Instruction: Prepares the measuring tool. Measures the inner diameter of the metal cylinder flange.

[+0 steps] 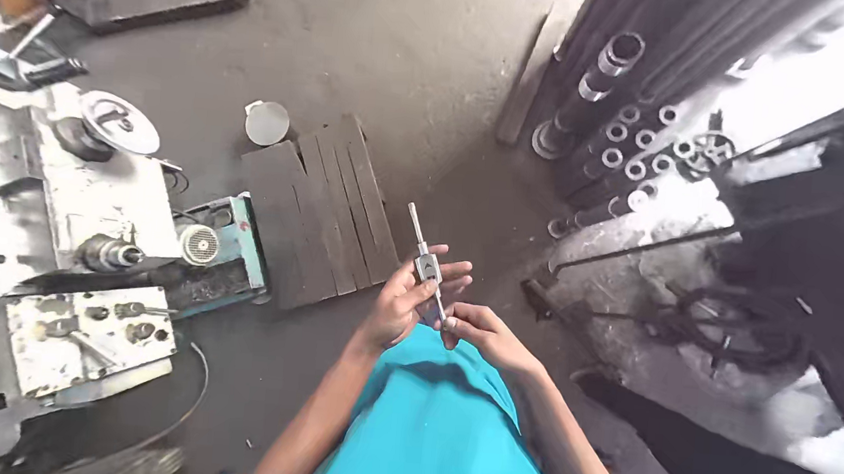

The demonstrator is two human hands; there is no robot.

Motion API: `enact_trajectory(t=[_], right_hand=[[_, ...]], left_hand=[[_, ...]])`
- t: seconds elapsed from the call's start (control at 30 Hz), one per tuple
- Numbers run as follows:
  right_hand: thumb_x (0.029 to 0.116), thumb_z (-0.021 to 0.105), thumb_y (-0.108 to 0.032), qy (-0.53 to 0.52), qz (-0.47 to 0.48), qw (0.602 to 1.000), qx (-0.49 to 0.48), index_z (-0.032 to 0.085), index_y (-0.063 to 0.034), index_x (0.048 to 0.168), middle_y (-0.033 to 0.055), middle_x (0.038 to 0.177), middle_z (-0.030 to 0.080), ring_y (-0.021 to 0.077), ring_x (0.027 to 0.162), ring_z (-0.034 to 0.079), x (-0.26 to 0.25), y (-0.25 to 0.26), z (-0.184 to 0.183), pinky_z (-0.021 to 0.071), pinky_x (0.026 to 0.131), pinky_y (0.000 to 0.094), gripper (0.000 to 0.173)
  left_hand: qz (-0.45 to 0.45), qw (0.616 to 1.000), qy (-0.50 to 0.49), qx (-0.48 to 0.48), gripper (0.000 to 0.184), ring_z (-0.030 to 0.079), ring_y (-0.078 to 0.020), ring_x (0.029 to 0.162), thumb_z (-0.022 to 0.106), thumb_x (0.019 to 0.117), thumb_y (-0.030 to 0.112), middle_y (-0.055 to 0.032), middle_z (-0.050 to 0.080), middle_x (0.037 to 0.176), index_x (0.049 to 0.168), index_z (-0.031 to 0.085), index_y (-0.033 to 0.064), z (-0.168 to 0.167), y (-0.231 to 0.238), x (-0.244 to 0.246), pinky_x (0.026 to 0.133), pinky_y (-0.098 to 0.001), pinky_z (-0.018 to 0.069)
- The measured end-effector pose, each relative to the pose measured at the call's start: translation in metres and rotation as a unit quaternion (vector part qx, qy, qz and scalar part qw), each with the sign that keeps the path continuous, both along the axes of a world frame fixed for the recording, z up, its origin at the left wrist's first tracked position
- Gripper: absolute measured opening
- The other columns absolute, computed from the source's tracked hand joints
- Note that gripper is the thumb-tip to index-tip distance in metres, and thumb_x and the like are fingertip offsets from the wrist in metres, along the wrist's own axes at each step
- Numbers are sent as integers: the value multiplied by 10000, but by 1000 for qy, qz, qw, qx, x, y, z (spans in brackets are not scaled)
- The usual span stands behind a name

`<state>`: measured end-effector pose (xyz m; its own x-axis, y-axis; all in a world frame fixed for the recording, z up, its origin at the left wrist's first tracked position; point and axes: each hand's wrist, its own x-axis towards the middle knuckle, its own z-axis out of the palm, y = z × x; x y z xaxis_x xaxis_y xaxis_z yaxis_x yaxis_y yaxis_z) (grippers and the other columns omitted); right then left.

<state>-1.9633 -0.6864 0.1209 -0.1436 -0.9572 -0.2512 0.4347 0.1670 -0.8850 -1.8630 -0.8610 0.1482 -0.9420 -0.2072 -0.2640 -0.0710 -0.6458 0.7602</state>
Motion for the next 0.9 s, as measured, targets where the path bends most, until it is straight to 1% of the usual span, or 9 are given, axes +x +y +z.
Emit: enact_trajectory(t=[0.2, 0.3, 0.43, 0.53, 0.6, 0.7, 0.77, 0.83, 0.9], right_hand=[[1001, 609, -155, 49, -23, 998, 19, 656, -45, 979, -40, 793, 669, 34, 706, 634, -141, -86, -17, 545, 668, 226, 122], [930, 718, -236, 139, -57, 986, 79, 646, -67, 948, -45, 730, 624, 33, 627, 580, -217, -140, -28, 497, 583, 228, 185], [1005, 620, -204, 178, -70, 978, 78, 663, -29, 999, -12, 796, 684, 57, 709, 656, -320, -203, -3, 565, 675, 256, 180], [1068, 460, -120, 87, -76, 993, 38, 660, -1, 1071, 2, 874, 729, 82, 789, 695, -378, -244, 14, 595, 772, 284, 233], [1074, 418, -102, 29, -107, 994, 8, 659, 5, 1118, 3, 888, 729, 88, 787, 698, -420, -277, 17, 603, 765, 287, 267], [1024, 564, -108, 59, -171, 984, -5, 614, -4, 1164, 3, 881, 690, 87, 735, 659, -477, -333, 7, 582, 684, 269, 182], [927, 718, -90, 95, -226, 969, 13, 621, -24, 1047, -11, 796, 675, 66, 657, 630, -514, -373, -5, 549, 608, 239, 168], [900, 733, -50, 75, -246, 966, 11, 639, -43, 959, -21, 747, 677, 51, 615, 622, -555, -411, -18, 532, 571, 219, 112], [957, 653, -46, 30, -196, 980, -22, 651, -51, 964, -28, 768, 698, 49, 626, 641, -610, -455, -34, 549, 579, 221, 8]], left_hand=[[39, 996, -11, -81, 531, 654, -370, 1213, 449, 1018, -16, -232, 633, 1353, 1533, 331, 41, -12, -74, -126, 1065, -501, 528], [39, 997, 3, -74, 497, 658, -401, 1198, 451, 1013, -33, -271, 639, 1321, 1497, 342, -6, -32, -131, -207, 1066, -522, 525], [4, 999, 34, -26, 502, 647, -406, 1214, 436, 1023, -11, -295, 621, 1331, 1504, 297, -50, -25, -205, -327, 1078, -515, 518], [-43, 998, 43, -19, 496, 646, -384, 1221, 423, 1040, -6, -267, 630, 1335, 1523, 309, -11, -5, -255, -394, 1086, -505, 510], [-53, 996, 61, -34, 484, 645, -374, 1228, 423, 1038, -12, -253, 636, 1336, 1513, 330, -11, 5, -289, -441, 1093, -495, 507], [-36, 995, 63, -69, 466, 645, -362, 1232, 432, 1038, -12, -242, 641, 1333, 1498, 360, -19, 4, -338, -506, 1094, -485, 510], [-17, 995, 53, -80, 470, 655, -354, 1215, 428, 1032, -22, -237, 649, 1322, 1497, 363, -10, -5, -370, -546, 1087, -485, 514], [2, 996, 42, -84, 466, 666, -338, 1199, 423, 1032, -26, -229, 651, 1321, 1493, 363, 0, -13, -404, -587, 1078, -476, 521], [26, 995, 24, -97, 476, 674, -313, 1187, 420, 1020, -25, -214, 655, 1320, 1491, 367, 11, -20, -445, -632, 1063, -454, 531]])
